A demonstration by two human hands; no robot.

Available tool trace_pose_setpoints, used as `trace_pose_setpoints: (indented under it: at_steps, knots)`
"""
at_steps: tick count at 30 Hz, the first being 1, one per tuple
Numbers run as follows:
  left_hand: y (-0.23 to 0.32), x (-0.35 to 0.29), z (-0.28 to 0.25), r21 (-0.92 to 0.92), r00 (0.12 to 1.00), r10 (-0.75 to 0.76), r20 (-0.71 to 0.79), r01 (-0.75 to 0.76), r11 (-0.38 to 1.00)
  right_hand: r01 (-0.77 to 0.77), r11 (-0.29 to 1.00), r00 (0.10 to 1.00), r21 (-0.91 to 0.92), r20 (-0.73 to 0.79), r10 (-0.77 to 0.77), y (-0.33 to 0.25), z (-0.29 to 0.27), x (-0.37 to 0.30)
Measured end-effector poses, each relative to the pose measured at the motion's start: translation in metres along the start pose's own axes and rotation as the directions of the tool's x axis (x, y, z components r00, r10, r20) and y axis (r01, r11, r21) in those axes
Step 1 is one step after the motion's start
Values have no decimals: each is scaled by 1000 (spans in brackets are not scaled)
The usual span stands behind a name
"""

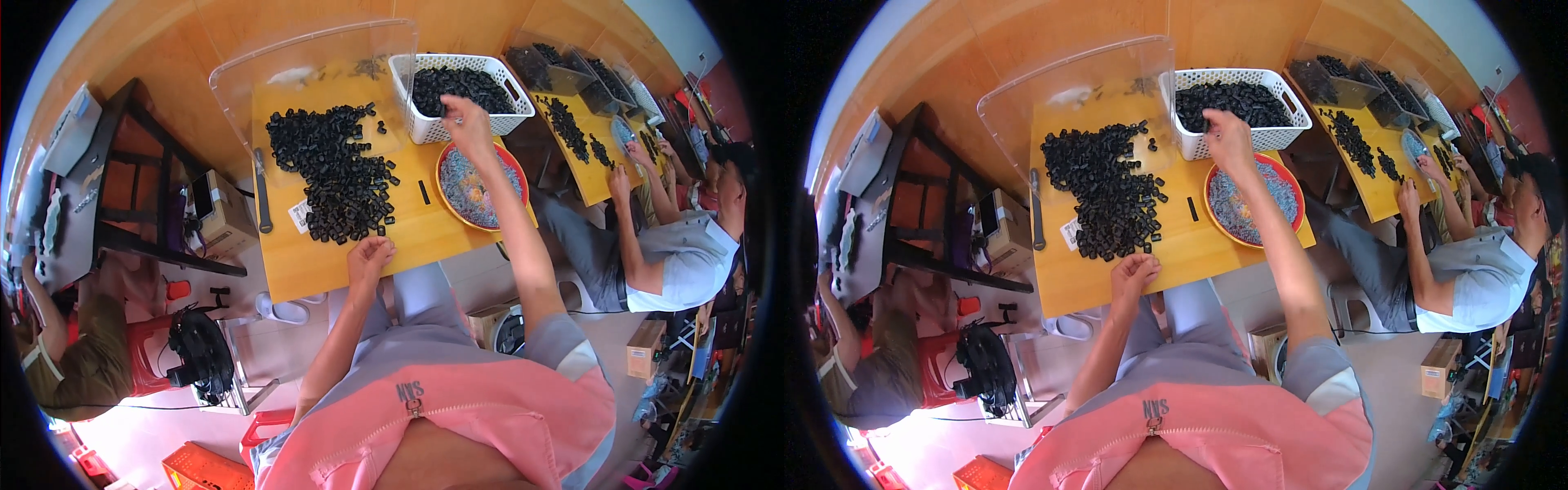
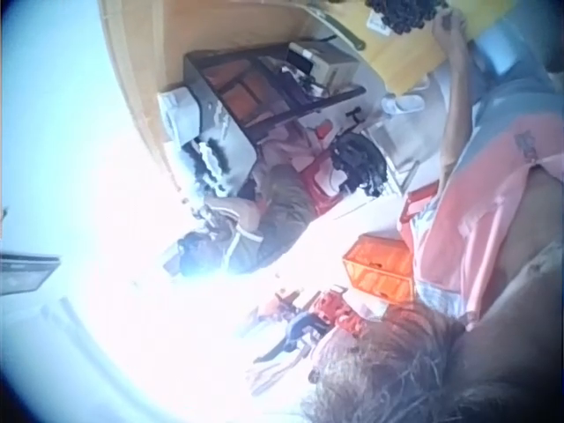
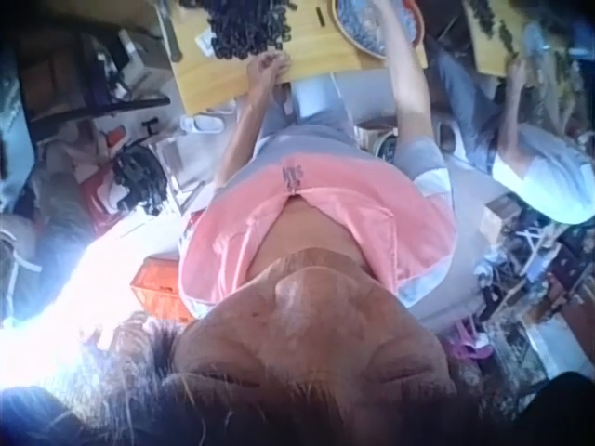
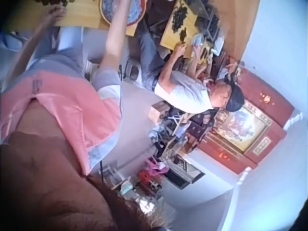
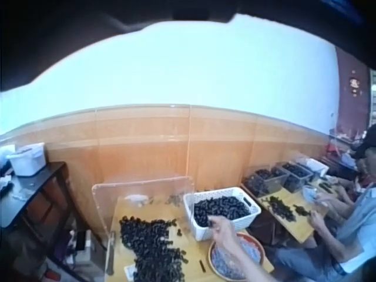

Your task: The person assembles small black rubber components by hand by inserting small colored inserts into them.

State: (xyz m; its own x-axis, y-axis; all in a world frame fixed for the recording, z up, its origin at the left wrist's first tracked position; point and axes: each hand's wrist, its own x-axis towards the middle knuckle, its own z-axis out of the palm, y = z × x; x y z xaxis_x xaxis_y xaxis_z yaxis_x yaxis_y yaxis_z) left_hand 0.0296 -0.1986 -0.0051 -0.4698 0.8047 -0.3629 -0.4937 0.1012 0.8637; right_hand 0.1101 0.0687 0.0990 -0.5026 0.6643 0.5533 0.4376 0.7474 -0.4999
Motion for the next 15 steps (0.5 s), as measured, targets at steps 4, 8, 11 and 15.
trace_pose_setpoints:
  at_steps: [4, 8, 11, 15]
  knots:
    - [-1, -1, -1, -3, 1000, 27, 14, -27, 1000, -107, 963, 982, 248, -127, 142, -1, 2, 13]
    - [-3, 0, -4, -10, 999, 51, -6, -51, 999, -196, 973, 981, 120, 7, 196, 5, -3, -28]
    - [3, -1, -4, 1, 999, 39, 0, -39, 999, -231, 973, 962, -28, 142, 233, 3, -12, -72]
    - [4, 2, 0, 14, 999, 35, 25, -36, 999, -285, 932, 913, -225, 234, 335, 21, -12, -110]
